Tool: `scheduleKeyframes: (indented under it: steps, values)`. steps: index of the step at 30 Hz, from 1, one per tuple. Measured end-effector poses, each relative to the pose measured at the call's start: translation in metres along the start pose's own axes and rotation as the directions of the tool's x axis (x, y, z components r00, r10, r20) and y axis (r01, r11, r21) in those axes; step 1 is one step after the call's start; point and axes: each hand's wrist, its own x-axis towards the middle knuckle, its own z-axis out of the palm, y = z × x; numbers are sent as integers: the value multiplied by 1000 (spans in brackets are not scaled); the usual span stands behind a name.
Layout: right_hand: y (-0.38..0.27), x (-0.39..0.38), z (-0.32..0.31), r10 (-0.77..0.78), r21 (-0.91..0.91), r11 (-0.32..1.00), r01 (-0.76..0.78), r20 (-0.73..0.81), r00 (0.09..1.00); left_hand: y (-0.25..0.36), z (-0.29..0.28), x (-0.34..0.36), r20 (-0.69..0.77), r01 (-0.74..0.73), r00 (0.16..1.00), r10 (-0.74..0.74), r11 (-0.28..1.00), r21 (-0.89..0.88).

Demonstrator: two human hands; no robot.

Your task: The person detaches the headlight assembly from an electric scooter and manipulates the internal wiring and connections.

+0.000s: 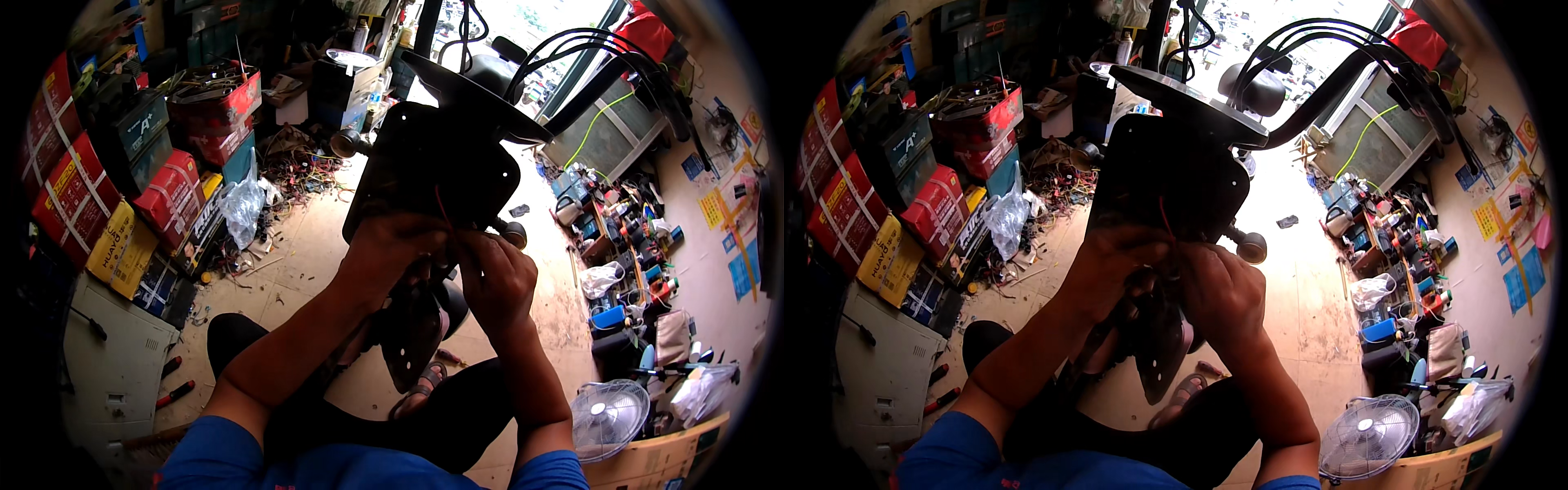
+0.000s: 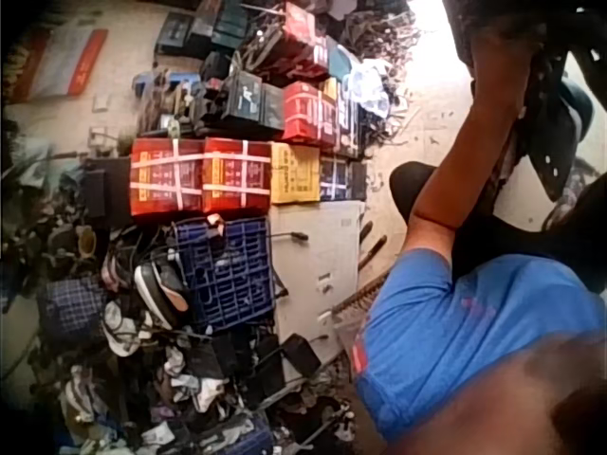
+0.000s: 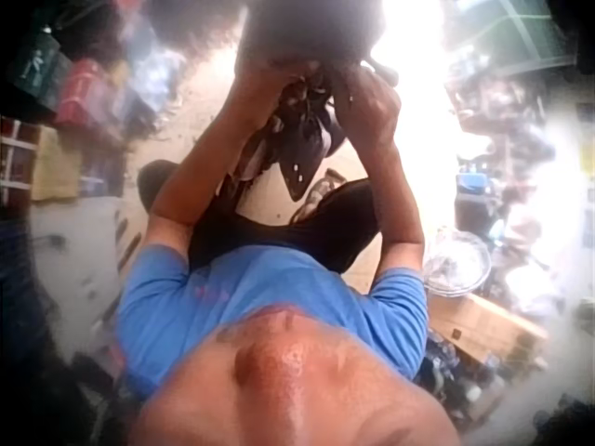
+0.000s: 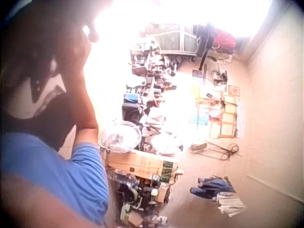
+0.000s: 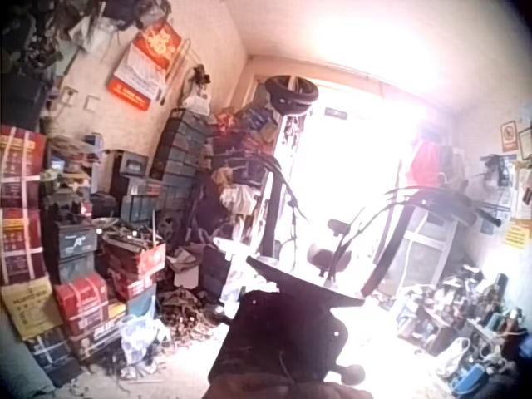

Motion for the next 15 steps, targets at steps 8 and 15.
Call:
scheduleKeyframes:
  steps: [8,15]
  values:
    - [-1,11,-11,513,507,111,-855,708,486,6,2,-2,-35,14,999,-11,997,75]
    - [-12,-6,-12,637,556,176,-812,565,525,6,-1,-4,-55,-14,998,19,996,92]
